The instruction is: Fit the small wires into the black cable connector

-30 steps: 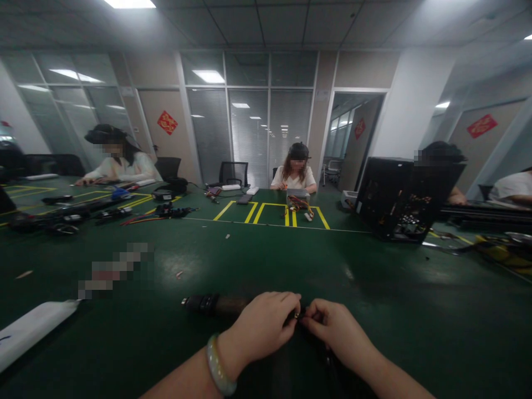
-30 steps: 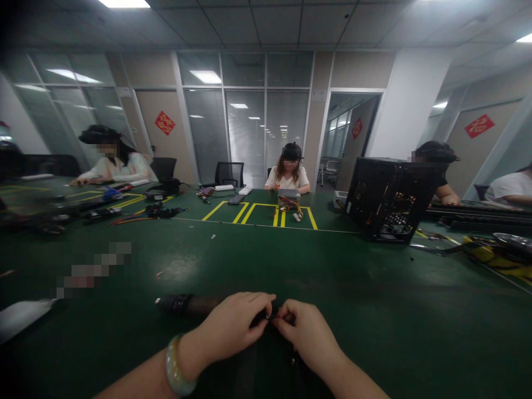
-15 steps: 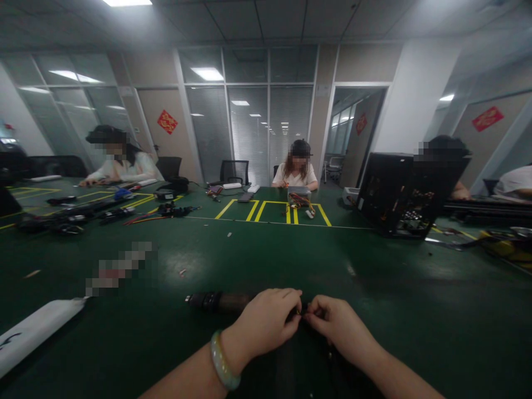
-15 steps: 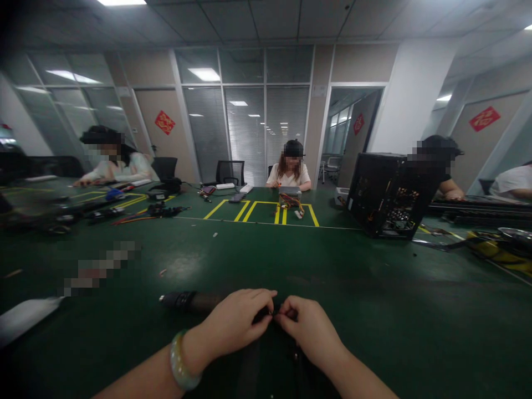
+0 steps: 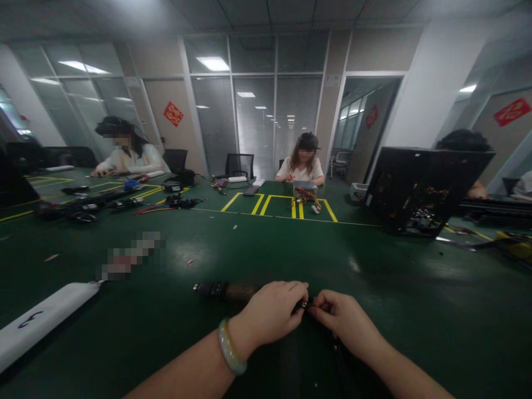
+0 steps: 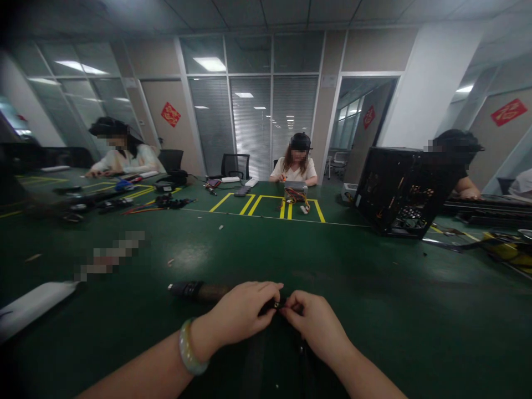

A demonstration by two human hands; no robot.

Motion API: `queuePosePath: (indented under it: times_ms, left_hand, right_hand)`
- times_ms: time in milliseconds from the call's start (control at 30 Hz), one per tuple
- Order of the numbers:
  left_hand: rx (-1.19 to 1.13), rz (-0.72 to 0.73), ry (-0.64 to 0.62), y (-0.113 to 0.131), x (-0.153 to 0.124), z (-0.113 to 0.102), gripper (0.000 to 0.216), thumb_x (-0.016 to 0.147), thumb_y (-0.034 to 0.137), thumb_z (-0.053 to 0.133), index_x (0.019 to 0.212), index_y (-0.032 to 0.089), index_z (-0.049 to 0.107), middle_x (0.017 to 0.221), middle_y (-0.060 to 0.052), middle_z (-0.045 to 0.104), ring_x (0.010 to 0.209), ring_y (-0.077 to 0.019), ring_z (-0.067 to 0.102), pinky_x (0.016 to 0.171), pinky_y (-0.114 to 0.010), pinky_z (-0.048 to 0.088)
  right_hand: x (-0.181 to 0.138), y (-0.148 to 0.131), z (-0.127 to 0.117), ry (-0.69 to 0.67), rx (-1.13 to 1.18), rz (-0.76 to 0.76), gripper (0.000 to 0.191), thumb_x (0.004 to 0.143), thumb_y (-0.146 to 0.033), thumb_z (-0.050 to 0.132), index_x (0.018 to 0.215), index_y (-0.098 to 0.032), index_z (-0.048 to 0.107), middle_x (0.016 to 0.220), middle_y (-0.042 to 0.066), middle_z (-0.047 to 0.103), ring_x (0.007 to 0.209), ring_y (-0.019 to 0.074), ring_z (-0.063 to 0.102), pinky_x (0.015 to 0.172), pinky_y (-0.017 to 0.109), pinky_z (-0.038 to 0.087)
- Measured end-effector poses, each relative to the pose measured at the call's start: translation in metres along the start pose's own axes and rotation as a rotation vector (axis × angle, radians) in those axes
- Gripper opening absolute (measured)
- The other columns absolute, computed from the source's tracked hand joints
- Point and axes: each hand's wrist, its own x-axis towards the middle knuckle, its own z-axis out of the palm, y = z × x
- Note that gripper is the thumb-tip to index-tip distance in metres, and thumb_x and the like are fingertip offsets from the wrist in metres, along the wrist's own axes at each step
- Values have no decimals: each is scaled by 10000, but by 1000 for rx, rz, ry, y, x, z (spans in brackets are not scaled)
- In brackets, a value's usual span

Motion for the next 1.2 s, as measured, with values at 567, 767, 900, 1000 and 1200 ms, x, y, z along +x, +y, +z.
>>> queuePosePath:
  times_ms: [567,767,900,1000,1200]
  left_hand:
    - [63,21,-26,4,0,-4,152,879,225,583,1029,211,560,1172,-59,634,1071,-231,616,946,-360,469]
    - [85,13,-42,4,1,-4,93,892,209,558,985,211,566,1129,-59,643,1046,-229,626,926,-357,478]
    - [60,19,-12,2,1,0,88,884,210,572,970,200,580,1117,-67,647,1042,-236,628,929,-369,478]
    - [37,32,4,0,1,1,70,881,194,578,950,198,578,1153,-57,640,1066,-228,618,948,-363,469]
    - [18,57,1,-2,2,2,174,858,145,598,1010,216,553,1240,-36,604,1097,-216,598,979,-356,453]
  right_hand:
    - [1,6,-2,-47,-35,13,192,897,-384,570,853,-210,639,762,-29,668,505,97,552,445,170,375]
    - [1,8,0,-38,-41,0,192,895,-384,572,856,-212,650,757,-22,678,495,100,559,439,177,374]
    - [1,6,0,-17,-29,6,184,885,-371,583,845,-203,648,746,-14,677,495,102,552,435,181,366]
    - [0,4,0,-9,-18,6,165,874,-352,597,839,-199,645,716,-19,667,499,103,548,440,180,367]
    - [-3,-1,-2,15,-19,-48,135,875,-321,609,828,-205,658,737,-32,668,527,93,554,470,171,375]
